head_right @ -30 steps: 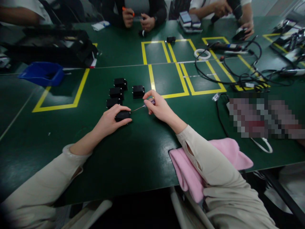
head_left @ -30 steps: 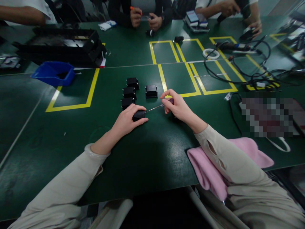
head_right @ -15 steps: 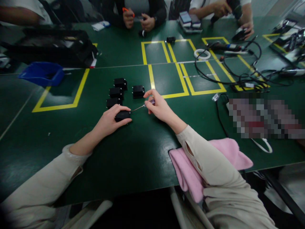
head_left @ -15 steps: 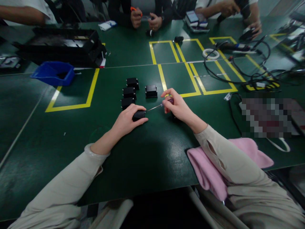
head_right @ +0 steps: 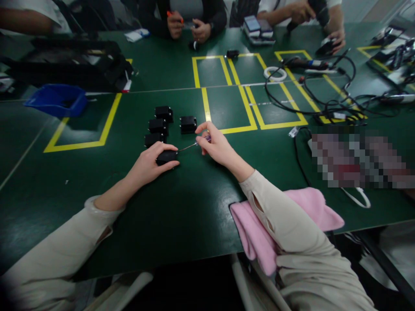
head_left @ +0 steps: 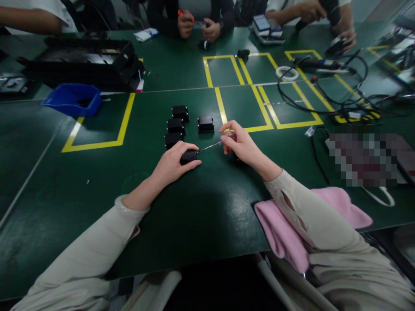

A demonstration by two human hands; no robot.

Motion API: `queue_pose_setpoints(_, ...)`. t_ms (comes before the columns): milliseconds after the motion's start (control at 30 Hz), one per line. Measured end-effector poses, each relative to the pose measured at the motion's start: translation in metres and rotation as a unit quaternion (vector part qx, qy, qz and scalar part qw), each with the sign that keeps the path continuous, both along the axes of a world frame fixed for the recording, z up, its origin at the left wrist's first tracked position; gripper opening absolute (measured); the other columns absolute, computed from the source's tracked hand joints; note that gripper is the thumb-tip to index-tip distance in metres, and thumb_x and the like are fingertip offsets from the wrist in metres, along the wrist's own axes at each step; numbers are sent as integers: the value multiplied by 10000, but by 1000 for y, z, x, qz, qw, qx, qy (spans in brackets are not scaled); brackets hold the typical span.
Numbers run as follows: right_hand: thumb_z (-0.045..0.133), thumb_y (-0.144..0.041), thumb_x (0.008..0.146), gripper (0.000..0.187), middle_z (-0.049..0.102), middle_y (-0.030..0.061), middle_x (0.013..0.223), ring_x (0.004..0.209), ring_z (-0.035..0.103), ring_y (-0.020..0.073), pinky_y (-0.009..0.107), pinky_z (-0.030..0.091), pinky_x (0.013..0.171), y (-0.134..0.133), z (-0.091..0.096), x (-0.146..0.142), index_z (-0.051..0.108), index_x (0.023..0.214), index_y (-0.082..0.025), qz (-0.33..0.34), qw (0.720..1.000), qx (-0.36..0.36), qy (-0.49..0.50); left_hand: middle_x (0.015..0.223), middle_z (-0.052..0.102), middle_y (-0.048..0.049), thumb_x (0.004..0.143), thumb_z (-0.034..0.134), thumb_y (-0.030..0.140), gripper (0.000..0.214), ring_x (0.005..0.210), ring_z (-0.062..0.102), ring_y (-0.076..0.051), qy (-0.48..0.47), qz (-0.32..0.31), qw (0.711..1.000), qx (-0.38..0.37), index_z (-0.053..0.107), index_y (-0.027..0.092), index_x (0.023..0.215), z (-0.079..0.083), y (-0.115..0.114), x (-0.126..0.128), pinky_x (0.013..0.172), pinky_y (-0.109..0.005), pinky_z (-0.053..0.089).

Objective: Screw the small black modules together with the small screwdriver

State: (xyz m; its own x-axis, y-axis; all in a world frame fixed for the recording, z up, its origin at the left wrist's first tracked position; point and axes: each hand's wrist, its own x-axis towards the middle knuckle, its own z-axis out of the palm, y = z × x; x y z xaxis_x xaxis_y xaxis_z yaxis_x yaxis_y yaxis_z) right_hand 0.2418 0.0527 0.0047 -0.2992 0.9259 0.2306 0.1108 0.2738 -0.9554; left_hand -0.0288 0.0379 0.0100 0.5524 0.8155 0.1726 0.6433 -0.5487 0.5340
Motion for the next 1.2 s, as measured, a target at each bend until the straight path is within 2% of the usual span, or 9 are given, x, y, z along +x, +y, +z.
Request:
queue_pose_setpoints(133,537,-318,1050,106,465,-122,542,480,537,109,260,446,541,0,1,-1,471,1043,-236,9,1000,-10,3,1222,682,-94,983,681,477,380,1119,658,-294,-4,-2,1000,4,654,205,1247,0,0,0,981,-430,529)
queue_pose_setpoints(333,627,-190,974,198,554,-94,675,537,587,96,258,446,568,-1,0,1,468,1078,-243,-6,1000,5,-18,1216,688,-94,977,683,470,369,1123,659,-289,-7,-4,1000,6,653,204,1231,0,1,0,1001,-427,525)
queue_pose_setpoints(433,633,-258,995,169,557,-91,660,527,582,96,255,436,553,-1,0,0,476,1057,-238,-10,1000,1,-13,1220,689,-94,979,680,467,365,1125,658,-290,-8,-4,1000,5,653,206,1233,0,1,1,1005,-434,524)
queue_pose_setpoints(533,554,-384,1062,171,497,-108,578,504,558,107,257,442,545,0,-1,-1,465,1031,-242,3,1000,-6,9,1228,687,-95,977,682,475,373,1128,657,-292,-5,-2,1000,2,652,211,1239,0,0,0,997,-434,528)
queue_pose_setpoints(600,525,-404,1078,175,460,-118,554,498,547,111,257,452,547,1,-2,-1,456,1037,-248,11,1000,-8,18,1233,685,-94,978,678,475,371,1131,656,-293,-4,-2,1000,0,650,215,1241,0,0,0,995,-434,529)
queue_pose_setpoints(700,563,-315,1052,125,501,-106,614,519,569,106,258,453,558,1,-4,-1,459,1075,-250,-1,1000,-1,10,1235,682,-93,977,673,476,372,1132,654,-295,-2,0,1000,-4,646,217,1243,1,-1,0,996,-441,528)
queue_pose_setpoints(833,606,-224,1000,174,536,-88,715,548,590,97,264,451,571,0,-3,1,458,1087,-252,-15,1000,5,-2,1242,680,-92,967,677,482,376,1135,651,-301,4,8,1000,-16,643,229,1244,3,-1,2,995,-452,528)
queue_pose_setpoints(1067,543,-442,1081,216,484,-105,585,518,544,105,258,451,561,0,0,-1,459,1036,-248,4,1000,-16,1,1241,682,-86,960,681,491,376,1134,651,-304,3,10,1000,-17,646,238,1236,3,-1,2,1005,-457,525)
queue_pose_setpoints(1200,599,-300,1035,142,530,-101,626,525,567,100,256,451,565,-1,0,0,471,1065,-245,-2,1000,-5,4,1240,684,-90,959,688,475,371,1132,654,-301,5,10,1000,-16,648,231,1235,3,-1,2,1005,-449,526)
